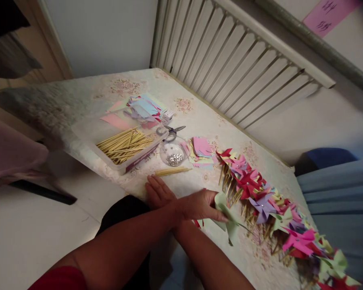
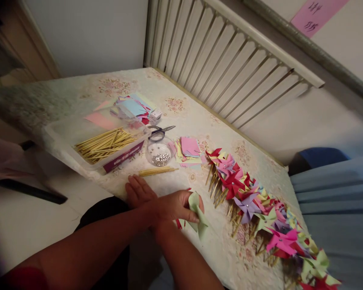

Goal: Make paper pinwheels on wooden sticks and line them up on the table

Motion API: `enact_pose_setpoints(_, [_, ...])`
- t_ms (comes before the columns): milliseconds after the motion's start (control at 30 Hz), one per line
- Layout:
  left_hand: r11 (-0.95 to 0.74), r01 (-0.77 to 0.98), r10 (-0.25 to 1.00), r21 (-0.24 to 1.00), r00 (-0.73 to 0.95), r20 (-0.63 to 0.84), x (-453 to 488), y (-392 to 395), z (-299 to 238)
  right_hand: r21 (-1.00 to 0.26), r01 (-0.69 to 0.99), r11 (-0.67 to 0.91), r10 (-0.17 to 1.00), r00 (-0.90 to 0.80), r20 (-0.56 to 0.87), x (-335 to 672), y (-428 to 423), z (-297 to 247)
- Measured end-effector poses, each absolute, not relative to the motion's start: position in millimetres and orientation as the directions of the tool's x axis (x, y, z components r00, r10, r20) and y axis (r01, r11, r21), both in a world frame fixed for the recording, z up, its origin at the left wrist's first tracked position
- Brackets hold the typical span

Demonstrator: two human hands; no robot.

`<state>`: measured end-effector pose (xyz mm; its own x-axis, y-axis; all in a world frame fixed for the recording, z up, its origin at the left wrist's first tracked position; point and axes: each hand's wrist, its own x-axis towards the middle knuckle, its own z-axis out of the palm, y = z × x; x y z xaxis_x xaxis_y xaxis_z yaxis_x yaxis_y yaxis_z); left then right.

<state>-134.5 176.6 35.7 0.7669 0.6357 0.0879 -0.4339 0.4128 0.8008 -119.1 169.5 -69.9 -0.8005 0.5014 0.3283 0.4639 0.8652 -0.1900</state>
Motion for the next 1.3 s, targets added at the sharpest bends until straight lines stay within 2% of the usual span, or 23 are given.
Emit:
enact_pose_setpoints(100, [0.435, -0.424, 0.611, 0.795, 0.787, 0.086, -127, 175, 31, -0.170, 0.448, 0.878, 0.479, -0.822, 0.308, -142, 173, -69])
enact_pose_setpoints(233, [0.437, -0.419, 0.619, 0.796, 0.782, 0.072, -124, 182, 27, -0.169, 0.506, 0.846, 0.533, -0.812, 0.239, -164, 176, -59])
enact_pose_setpoints(500, [0.408, -0.436, 0.645, 0.802, 0.760, 0.084, -129, 186, 27, -0.147, 0.511, 0.847, 0.531, -0.824, 0.197, -173, 184, -52])
enact_pose_setpoints(1067, [0.434, -0.431, 0.656, 0.791, 0.753, 0.050, -126, 189, 24, -0.161, 0.567, 0.808, 0.589, -0.783, 0.198, -173, 185, -54])
enact_pose_setpoints(1300, [0.431, -0.458, 0.645, 0.777, 0.759, 0.090, -124, 190, 23, -0.185, 0.583, 0.791, 0.612, -0.759, 0.223, -173, 186, -57])
